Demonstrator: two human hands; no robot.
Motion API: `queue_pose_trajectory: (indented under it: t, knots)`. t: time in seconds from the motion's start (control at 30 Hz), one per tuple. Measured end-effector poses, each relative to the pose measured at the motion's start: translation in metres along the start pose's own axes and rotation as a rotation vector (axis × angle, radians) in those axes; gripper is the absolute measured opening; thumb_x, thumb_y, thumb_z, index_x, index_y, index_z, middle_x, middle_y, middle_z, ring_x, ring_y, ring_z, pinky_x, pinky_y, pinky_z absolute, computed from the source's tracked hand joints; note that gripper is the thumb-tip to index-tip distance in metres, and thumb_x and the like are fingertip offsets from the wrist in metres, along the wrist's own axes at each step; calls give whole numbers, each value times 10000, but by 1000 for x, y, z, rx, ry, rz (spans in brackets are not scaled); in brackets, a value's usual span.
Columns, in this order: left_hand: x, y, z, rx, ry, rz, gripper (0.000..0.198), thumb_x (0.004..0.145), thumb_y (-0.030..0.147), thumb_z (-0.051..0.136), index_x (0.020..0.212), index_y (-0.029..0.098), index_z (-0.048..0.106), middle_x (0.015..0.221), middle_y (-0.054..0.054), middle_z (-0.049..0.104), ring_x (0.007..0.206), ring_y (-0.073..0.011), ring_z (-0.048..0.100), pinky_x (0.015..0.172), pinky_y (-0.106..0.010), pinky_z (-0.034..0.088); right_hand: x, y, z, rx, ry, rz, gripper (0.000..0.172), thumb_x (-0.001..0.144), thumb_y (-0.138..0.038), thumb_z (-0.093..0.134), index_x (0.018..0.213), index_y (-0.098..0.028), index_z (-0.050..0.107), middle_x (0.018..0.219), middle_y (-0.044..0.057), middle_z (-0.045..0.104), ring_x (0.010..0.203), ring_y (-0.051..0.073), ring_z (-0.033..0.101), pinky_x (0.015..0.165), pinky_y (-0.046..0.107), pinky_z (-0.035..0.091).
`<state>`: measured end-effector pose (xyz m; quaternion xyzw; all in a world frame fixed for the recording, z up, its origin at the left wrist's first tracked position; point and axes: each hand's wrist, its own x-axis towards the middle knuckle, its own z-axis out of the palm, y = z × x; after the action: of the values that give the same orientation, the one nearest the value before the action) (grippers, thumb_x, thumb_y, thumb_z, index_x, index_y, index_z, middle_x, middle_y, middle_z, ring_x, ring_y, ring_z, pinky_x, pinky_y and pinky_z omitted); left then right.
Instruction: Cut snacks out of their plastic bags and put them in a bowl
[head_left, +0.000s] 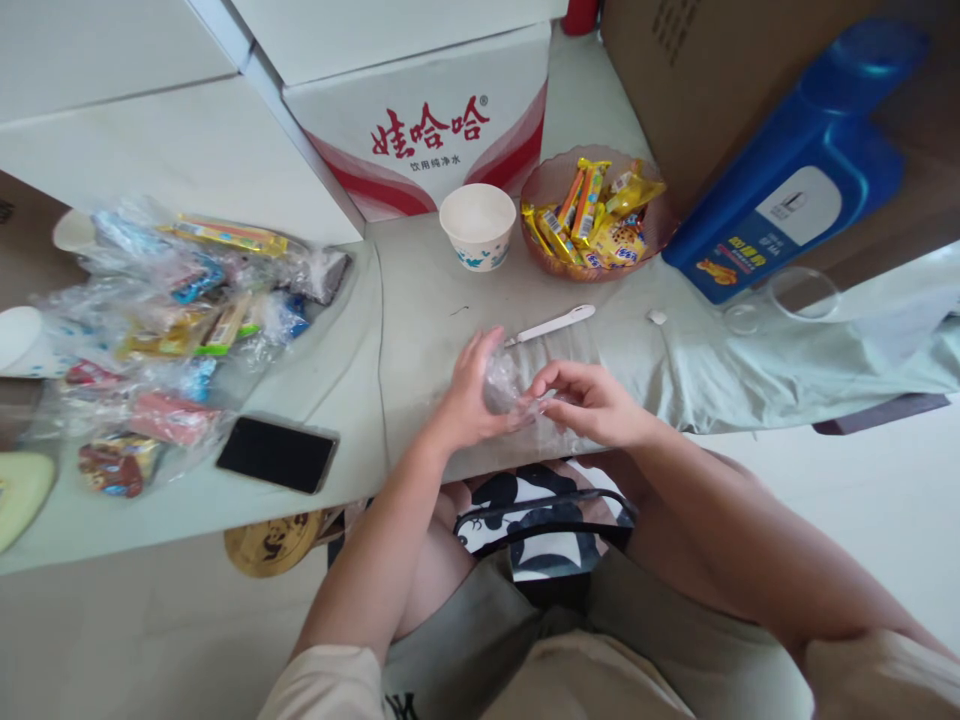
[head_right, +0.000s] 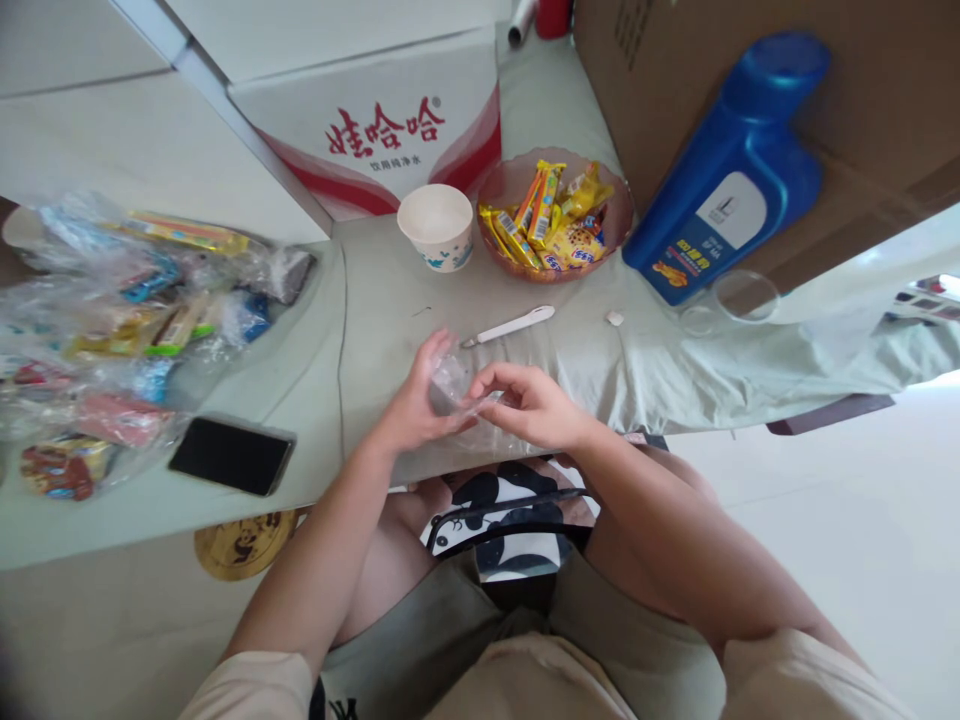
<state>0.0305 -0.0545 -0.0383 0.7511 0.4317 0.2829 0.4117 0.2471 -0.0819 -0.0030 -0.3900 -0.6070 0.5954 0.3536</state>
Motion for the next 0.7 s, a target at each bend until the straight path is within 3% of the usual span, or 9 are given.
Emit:
queue_pose_trajectory:
  t: [0.07, 0.13, 0.2, 0.3, 0.37, 0.47, 0.6, 0.7]
  knots:
    - [1, 0, -3, -37, -6, 14, 1007, 706, 464, 891, 1529, 229, 362, 1552, -212, 501, 1491, -362, 435, 1208, -526, 378, 0, -1, 0, 26, -17, 17, 254, 880, -416, 700, 936, -183, 616, 815, 18, 695, 497, 51, 441, 456, 211, 364]
    - [3, 3, -7, -22, -17, 7, 773, 742, 429, 862, 1393, 213, 505, 1303, -158, 667, 1278, -309, 605, 1102, -469, 473, 0, -1, -2, 38, -7, 34, 263, 863, -418, 719, 920, -185, 611, 745, -14, 644, 480, 47, 422, 437, 205, 347]
    - [4, 7, -10, 27, -33, 5, 441, 773, 380, 829, 1140, 214, 649, 1080, -90, 706, 1071, -259, 665, 994, -416, 523, 0, 0, -3, 45, 28, 56, 280, 852, -435, 729, 904, -189, 605, 713, -25, 611, 487, 56, 449, 429, 201, 356]
    - [6, 9, -12, 53, -15, 6, 112, 805, 270, 757, 813, 207, 666, 1054, -71, 696, 1025, -227, 671, 962, -375, 530, 2, 3, -4, 49, 121, 86, 307, 849, -474, 716, 906, -197, 599, 747, -11, 622, 498, 69, 492, 420, 206, 379]
    - [6, 8, -11, 15, 46, -15, 105, 824, 226, 703, 745, 202, 638, 1064, -71, 712, 1029, -216, 682, 974, -363, 527, 5, 7, -4, 60, 243, 61, 312, 839, -476, 715, 926, -202, 594, 834, 7, 649, 526, 71, 519, 457, 219, 438]
    - [6, 5, -9, -71, 139, -103, 131, 864, 265, 661, 751, 204, 633, 873, -35, 728, 878, -193, 694, 879, -337, 543, 10, 11, -3, 72, 428, 1, 319, 816, -448, 729, 976, -215, 580, 951, 19, 660, 645, 92, 596, 607, 259, 553]
    - [7, 3, -11, -157, 166, -188, 219, 875, 375, 674, 746, 204, 627, 738, -16, 691, 755, -181, 667, 740, -303, 537, 12, 12, -3, 2, 476, 39, 253, 818, -417, 706, 895, -215, 575, 747, -29, 595, 588, 98, 564, 562, 251, 492]
    - [8, 3, -12, -151, 174, -149, 169, 857, 361, 683, 808, 204, 647, 826, -32, 733, 831, -190, 693, 832, -326, 550, 12, 10, -3, -18, 485, 63, 226, 805, -396, 695, 855, -212, 573, 679, -42, 566, 552, 99, 543, 535, 247, 451]
